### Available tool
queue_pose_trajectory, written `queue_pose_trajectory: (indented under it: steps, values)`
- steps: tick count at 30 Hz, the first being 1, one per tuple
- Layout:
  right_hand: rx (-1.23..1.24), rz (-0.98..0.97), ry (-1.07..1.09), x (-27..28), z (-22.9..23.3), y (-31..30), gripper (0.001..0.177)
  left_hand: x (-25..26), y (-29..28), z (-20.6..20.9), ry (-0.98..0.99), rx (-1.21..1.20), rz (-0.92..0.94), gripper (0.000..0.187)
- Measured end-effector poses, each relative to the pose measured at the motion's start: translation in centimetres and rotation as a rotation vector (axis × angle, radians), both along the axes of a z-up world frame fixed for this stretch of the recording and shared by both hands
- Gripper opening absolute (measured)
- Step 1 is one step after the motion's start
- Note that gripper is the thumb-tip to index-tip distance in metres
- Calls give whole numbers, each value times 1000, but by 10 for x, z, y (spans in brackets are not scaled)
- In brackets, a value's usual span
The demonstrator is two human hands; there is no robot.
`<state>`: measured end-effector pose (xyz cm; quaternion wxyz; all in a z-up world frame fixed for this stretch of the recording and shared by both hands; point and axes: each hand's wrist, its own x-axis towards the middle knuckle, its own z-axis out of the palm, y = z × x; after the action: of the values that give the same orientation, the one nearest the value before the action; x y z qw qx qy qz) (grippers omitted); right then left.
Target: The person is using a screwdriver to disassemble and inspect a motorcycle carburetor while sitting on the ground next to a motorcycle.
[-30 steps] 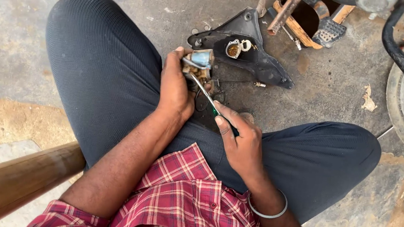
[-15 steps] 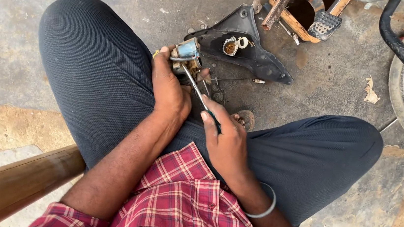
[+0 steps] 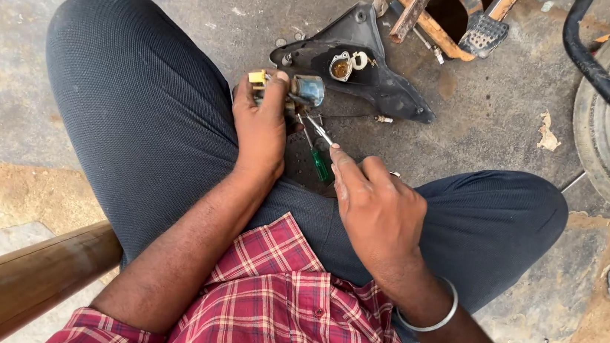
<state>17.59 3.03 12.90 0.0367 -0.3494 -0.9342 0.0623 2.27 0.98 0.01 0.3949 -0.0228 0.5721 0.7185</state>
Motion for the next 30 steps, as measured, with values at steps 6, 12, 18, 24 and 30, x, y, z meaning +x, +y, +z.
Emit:
queue_pose_trajectory:
  steps: [6,12,18,24,30]
  values:
    - [-121,56,-2,1,6,25,29,-6,-5,-7,-63,58,2,17]
    - [-311,178,204,26,-13,52,28,-5,-7,-6,-135,53,-87,18]
    - [-70,198,-2,21,22,41,27,7,-4,-18,44,59,-110,16]
    - [136,365,-251,15,25,47,35,4,-5,-18,-16,51,-130,16]
    - [-194,347,-20,28,9,70,27,-4,-7,1,-68,-96,-336,21]
